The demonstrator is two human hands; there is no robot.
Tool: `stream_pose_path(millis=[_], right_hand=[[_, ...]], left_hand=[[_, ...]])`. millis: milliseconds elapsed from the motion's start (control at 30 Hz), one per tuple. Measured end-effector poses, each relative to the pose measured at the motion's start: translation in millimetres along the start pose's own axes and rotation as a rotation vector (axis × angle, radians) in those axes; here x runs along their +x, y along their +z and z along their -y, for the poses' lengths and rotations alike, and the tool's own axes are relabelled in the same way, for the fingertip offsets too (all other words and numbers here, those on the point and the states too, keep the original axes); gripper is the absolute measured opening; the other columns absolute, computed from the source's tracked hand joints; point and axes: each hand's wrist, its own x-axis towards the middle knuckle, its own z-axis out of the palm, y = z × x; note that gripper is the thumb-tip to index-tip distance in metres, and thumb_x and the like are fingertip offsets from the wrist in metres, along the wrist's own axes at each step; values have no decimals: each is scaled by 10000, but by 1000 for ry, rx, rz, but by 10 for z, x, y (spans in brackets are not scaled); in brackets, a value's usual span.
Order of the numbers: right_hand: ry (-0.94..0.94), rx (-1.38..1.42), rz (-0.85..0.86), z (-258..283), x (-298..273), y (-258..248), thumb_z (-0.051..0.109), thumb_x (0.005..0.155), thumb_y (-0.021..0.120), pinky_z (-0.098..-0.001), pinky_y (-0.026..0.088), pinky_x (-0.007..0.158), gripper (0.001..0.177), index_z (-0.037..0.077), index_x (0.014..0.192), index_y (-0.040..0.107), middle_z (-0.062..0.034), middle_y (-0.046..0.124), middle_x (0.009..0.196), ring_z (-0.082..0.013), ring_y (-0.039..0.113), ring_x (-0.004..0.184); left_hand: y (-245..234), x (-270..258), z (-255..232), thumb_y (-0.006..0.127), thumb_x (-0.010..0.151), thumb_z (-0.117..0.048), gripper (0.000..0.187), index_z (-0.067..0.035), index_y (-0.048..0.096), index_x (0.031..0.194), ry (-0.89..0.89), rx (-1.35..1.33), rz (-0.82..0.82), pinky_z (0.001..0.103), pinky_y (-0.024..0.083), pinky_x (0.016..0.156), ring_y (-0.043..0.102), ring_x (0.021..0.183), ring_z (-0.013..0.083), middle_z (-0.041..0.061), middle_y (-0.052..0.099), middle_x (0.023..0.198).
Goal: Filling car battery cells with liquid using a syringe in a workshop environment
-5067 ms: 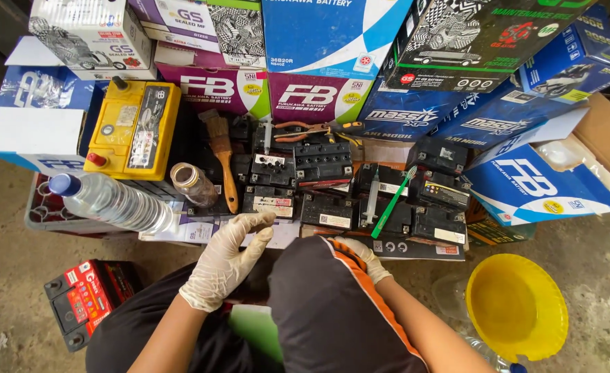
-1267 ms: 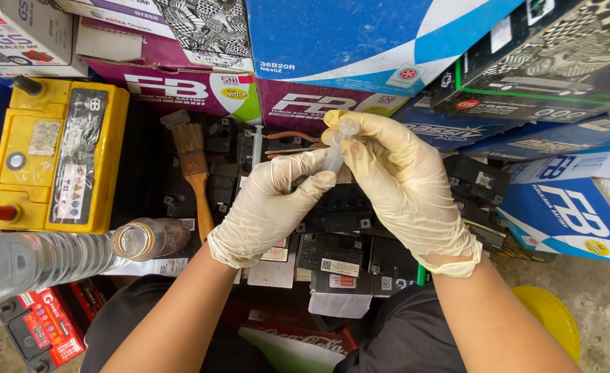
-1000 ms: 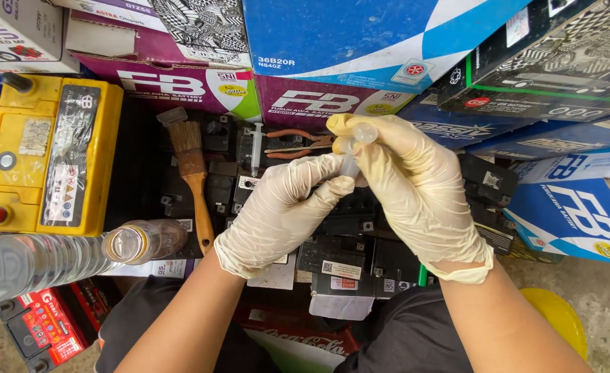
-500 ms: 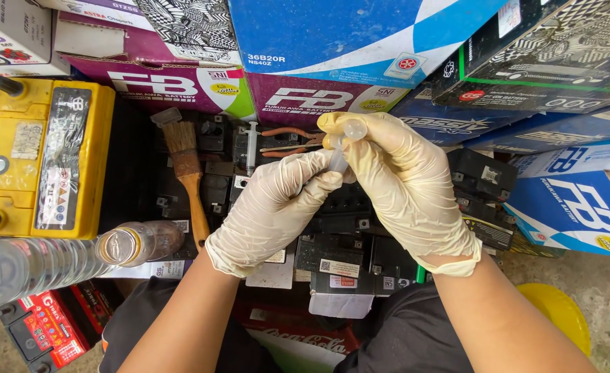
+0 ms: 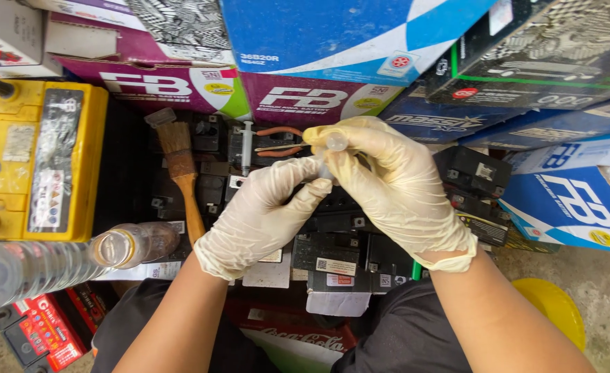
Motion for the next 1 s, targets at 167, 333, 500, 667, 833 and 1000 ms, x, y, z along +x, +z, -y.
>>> stream_pose_path(millis=[167,333,500,667,833,1000], right_hand=[[-94,-61,9,50,4,-27,8,1027,638,-320,595,1051,134,16,1159,660,-144,701,1184,-241,697,1158],[-176,-124,27,89,-3,-45,112,1061,606,-378,561,1094,183,31,1210,673,-85,710,1237,-237,675,1180],[-173,-123,57,15,-52,-71,172,1105,541,-396,536,1177,249,60,1310,629,-79,682,1328,-253,657,1281],[-192,-130,38,40,-66,-88,161,1087,582,-395,549,1146,221,61,1261,675,-90,695,1285,-271,661,1247],[-162,-79,67,-38,-72,-110,144,1077,614,-393,552,1198,215,70,1268,674,-106,685,1342,-266,647,1307],[-213,-79,71,-40,-21,-87,125,1089,580,-427,555,1192,222,33,1277,653,-132,675,1333,-298,646,1302]], left_hand=[[36,57,-92,549,1038,-248,351,-15,619,1290,45,90,24,372,468,1116,646,1237,218,133,695,1301],[102,-2,-17,620,1018,-152,240,-45,689,1222,-89,71,-85,280,514,970,589,1043,84,34,705,1125],[144,-38,84,638,997,-72,371,-43,618,1367,-61,-75,-117,319,499,1105,580,1199,132,101,667,1321],[11,-120,296,540,1044,-165,316,-63,633,1328,-97,-151,-99,403,424,1251,562,1388,220,119,618,1448],[-31,-107,533,481,1030,-198,471,61,512,1422,-475,-735,-259,280,414,1160,531,1249,126,111,585,1372],[79,22,169,491,1089,-210,320,-8,616,1303,-165,-554,-138,343,468,1182,581,1290,189,130,638,1351]])
